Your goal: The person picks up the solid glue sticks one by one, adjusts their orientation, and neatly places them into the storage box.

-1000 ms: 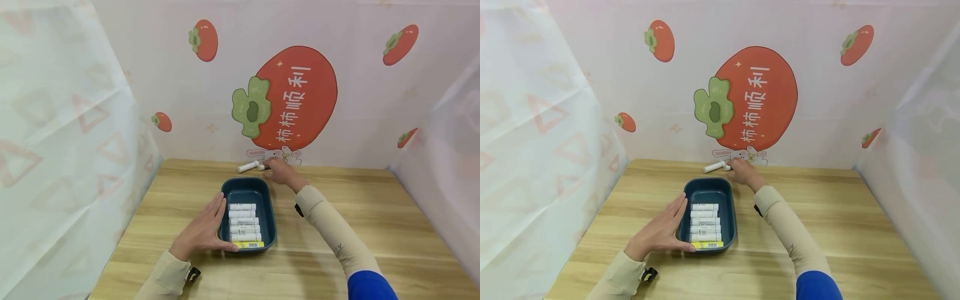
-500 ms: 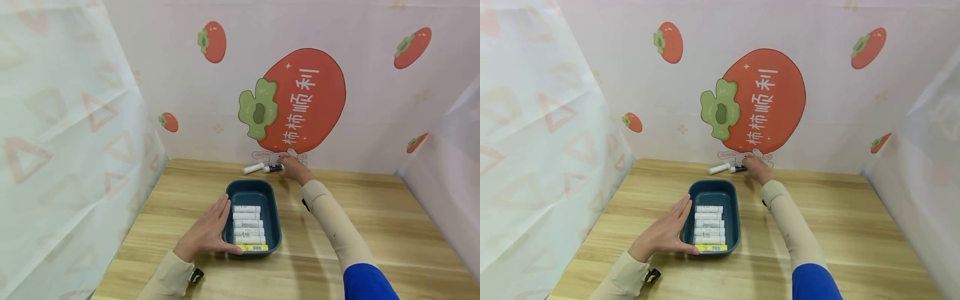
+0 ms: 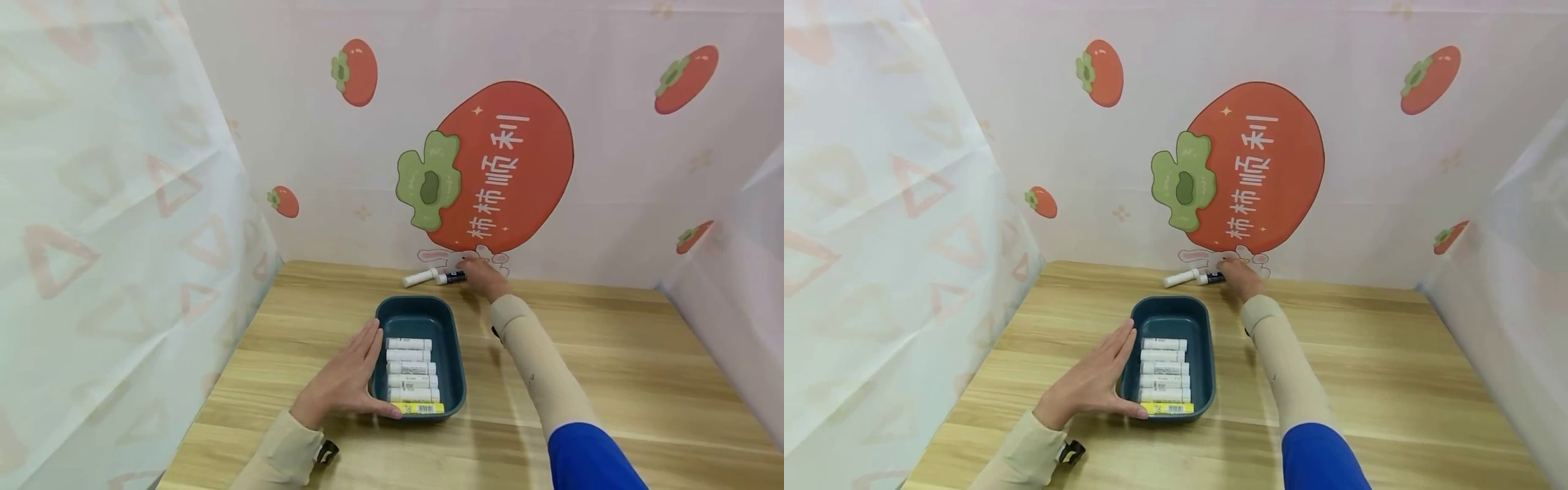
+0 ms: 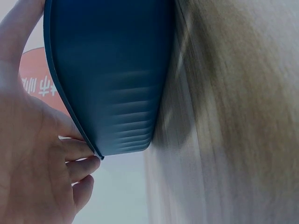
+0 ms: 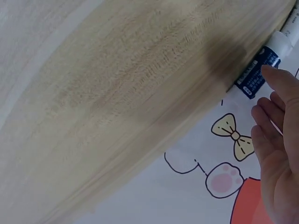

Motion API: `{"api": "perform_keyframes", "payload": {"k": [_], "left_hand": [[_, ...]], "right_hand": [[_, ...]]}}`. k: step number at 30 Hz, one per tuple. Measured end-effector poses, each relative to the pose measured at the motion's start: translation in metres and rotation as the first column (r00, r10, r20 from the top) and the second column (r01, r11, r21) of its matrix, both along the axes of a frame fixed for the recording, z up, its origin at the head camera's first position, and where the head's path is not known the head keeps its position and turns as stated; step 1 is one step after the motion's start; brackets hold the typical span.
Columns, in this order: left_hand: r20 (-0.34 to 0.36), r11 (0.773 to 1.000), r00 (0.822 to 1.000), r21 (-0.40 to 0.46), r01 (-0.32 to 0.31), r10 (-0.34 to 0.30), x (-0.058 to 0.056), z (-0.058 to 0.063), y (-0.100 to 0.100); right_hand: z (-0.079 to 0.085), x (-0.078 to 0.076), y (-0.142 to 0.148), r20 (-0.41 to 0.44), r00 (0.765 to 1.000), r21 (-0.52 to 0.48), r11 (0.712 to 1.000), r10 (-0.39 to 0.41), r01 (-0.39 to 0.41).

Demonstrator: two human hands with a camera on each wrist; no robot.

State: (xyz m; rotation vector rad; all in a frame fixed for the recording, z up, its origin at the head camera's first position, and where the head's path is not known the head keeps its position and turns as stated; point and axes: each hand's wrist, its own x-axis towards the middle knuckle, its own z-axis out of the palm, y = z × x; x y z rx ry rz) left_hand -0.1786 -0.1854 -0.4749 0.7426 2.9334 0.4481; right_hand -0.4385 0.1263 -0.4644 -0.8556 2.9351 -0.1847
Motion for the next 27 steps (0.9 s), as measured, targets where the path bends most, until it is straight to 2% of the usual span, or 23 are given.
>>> {"api": "perform_keyframes", "payload": {"k": [4, 12, 18, 27], "left_hand": [[-0.004, 1.000, 1.000, 0.002, 0.007, -0.007, 0.000, -0.001, 0.003], [0.022, 1.000, 1.000, 0.000, -0.004, 0.004, 0.002, 0.000, 0.006], [0.017, 1.000, 1.000, -0.002, -0.008, 0.008, 0.002, -0.004, 0.005], [0.020, 1.000, 1.000, 0.001, -0.016, 0.016, 0.002, 0.000, 0.001]], "right_hand": [[-0.007, -0.001, 0.003, -0.025, 1.000, 0.051, 0.999, -0.018, 0.019], [-0.012, -0.002, 0.004, -0.051, 0.998, 0.063, 0.997, -0.029, 0.033], [-0.014, 0.002, 0.002, -0.013, 1.000, 0.026, 0.999, -0.026, 0.027], [-0.007, 0.009, -0.003, 0.006, 1.000, -0.020, 0.999, -0.026, 0.027]]}}
